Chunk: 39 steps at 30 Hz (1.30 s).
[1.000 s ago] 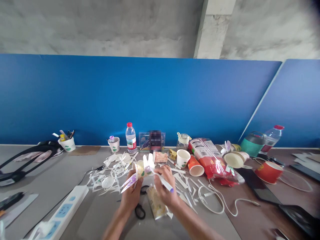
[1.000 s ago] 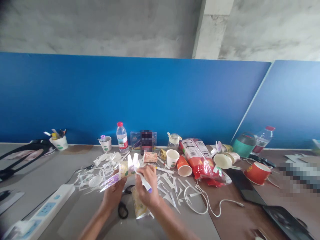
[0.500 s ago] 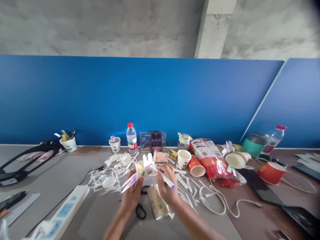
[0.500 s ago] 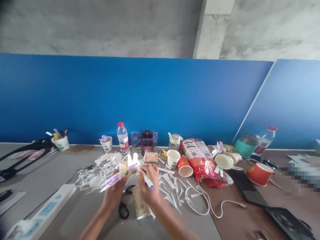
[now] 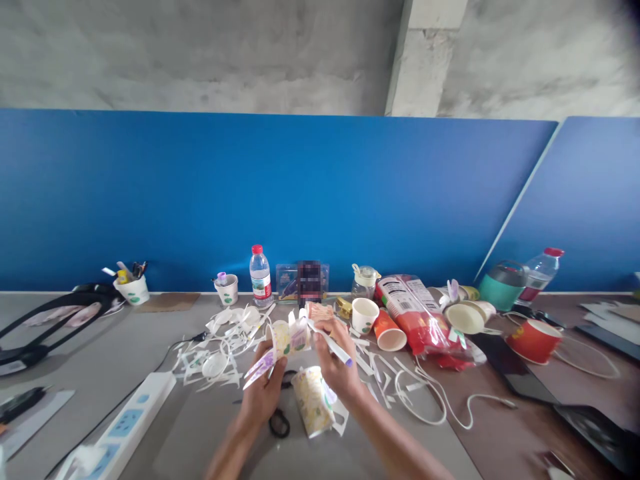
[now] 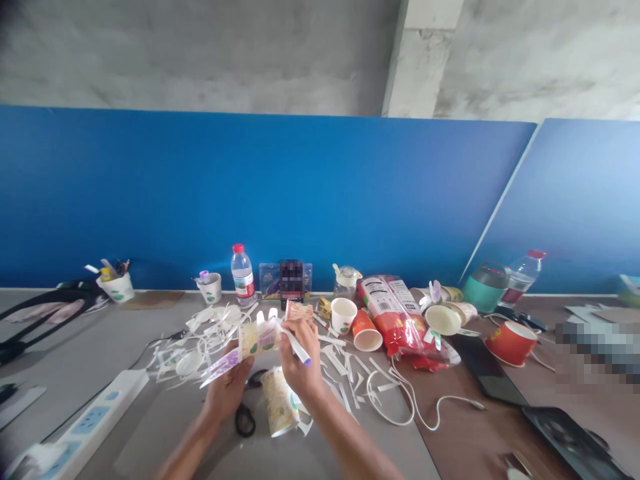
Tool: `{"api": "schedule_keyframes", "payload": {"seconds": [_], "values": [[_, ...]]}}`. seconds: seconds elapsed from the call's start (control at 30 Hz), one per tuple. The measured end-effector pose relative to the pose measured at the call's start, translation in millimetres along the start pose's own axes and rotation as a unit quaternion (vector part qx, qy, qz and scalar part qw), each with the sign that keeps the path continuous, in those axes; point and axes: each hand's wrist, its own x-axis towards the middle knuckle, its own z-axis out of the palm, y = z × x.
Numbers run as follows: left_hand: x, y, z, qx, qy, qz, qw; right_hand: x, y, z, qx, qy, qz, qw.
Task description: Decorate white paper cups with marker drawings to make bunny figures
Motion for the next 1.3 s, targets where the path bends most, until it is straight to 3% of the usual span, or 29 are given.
{"api": "schedule_keyframes", "payload": {"seconds": [0.47,0.87,1.3], "values": [[-4,-13,-1.4,0.01,-0.011,0.002,1.0,6,5,-5,0.026,-0.002,0.033,0.999],[-3,-1,-2.0,0.002,-0.009,-0.007,1.0,13,2,-13,0.024,-0.039,0.027,0.999],[0,-1,-1.1,0.014,-0.009,-0.012,1.0,13,-1,-11,0.032,-0.07,0.067,0.995]]}}
